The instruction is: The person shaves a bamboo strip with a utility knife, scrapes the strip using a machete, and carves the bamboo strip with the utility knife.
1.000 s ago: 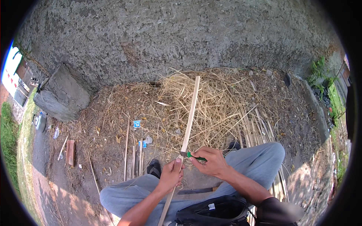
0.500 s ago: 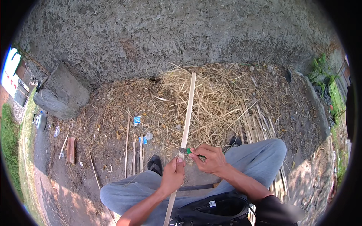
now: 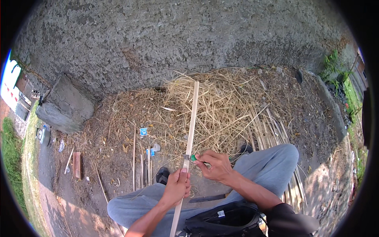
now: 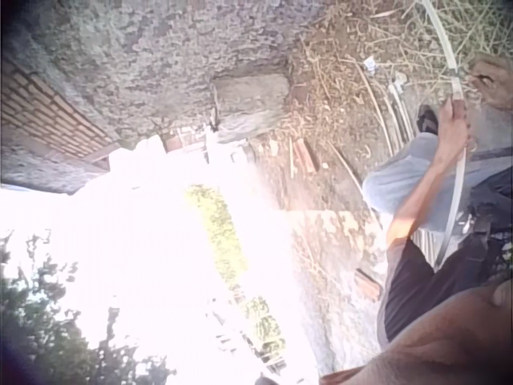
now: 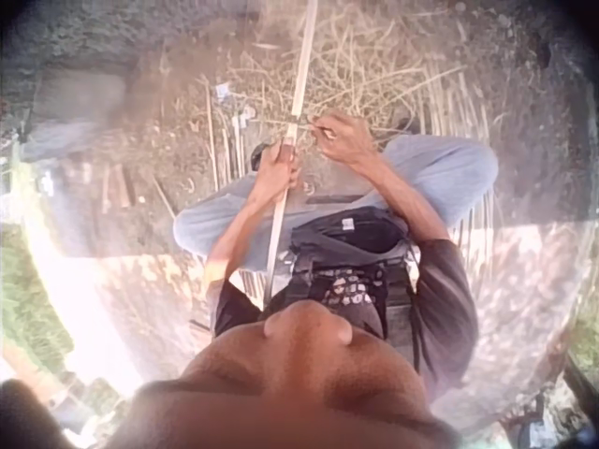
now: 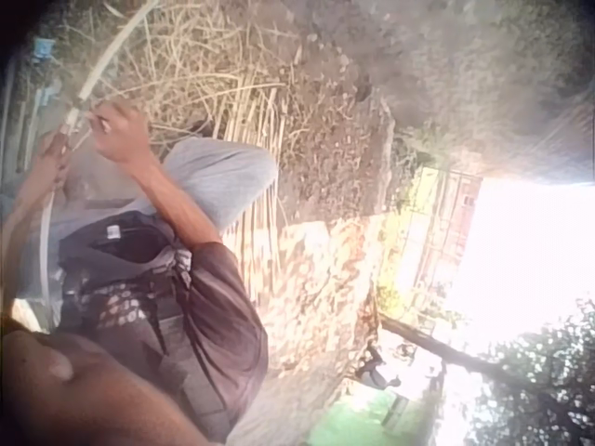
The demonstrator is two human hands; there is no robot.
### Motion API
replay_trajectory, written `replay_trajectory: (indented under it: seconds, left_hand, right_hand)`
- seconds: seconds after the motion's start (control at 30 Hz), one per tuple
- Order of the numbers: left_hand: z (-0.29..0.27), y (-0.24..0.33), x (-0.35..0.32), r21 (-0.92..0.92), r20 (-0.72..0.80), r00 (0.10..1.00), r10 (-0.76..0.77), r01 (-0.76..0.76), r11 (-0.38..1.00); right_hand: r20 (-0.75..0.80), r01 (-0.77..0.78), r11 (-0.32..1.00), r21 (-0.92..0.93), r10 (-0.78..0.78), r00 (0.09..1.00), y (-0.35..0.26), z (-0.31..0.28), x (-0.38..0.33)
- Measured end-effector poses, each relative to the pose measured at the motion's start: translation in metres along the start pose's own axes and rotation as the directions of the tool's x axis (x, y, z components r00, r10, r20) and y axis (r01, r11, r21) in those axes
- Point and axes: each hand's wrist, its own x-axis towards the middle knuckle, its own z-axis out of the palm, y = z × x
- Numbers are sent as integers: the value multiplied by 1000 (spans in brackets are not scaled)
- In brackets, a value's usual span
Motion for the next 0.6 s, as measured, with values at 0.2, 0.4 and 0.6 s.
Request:
replay_trajectory:
  seconds: [0.2,0.4,0.6]
  left_hand:
    - [-2,1,-10,-14,15,1000,-9,10,1000]
    - [19,-26,-39,28,107,992,-72,70,997]
    - [-6,2,-29,129,206,972,-112,87,988]
  right_hand:
    - [29,15,1000,-18,-15,999,-4,-2,-3]
    - [-214,-339,939,-58,320,923,52,-31,27]
    - [-251,-410,893,184,446,859,59,-74,37]
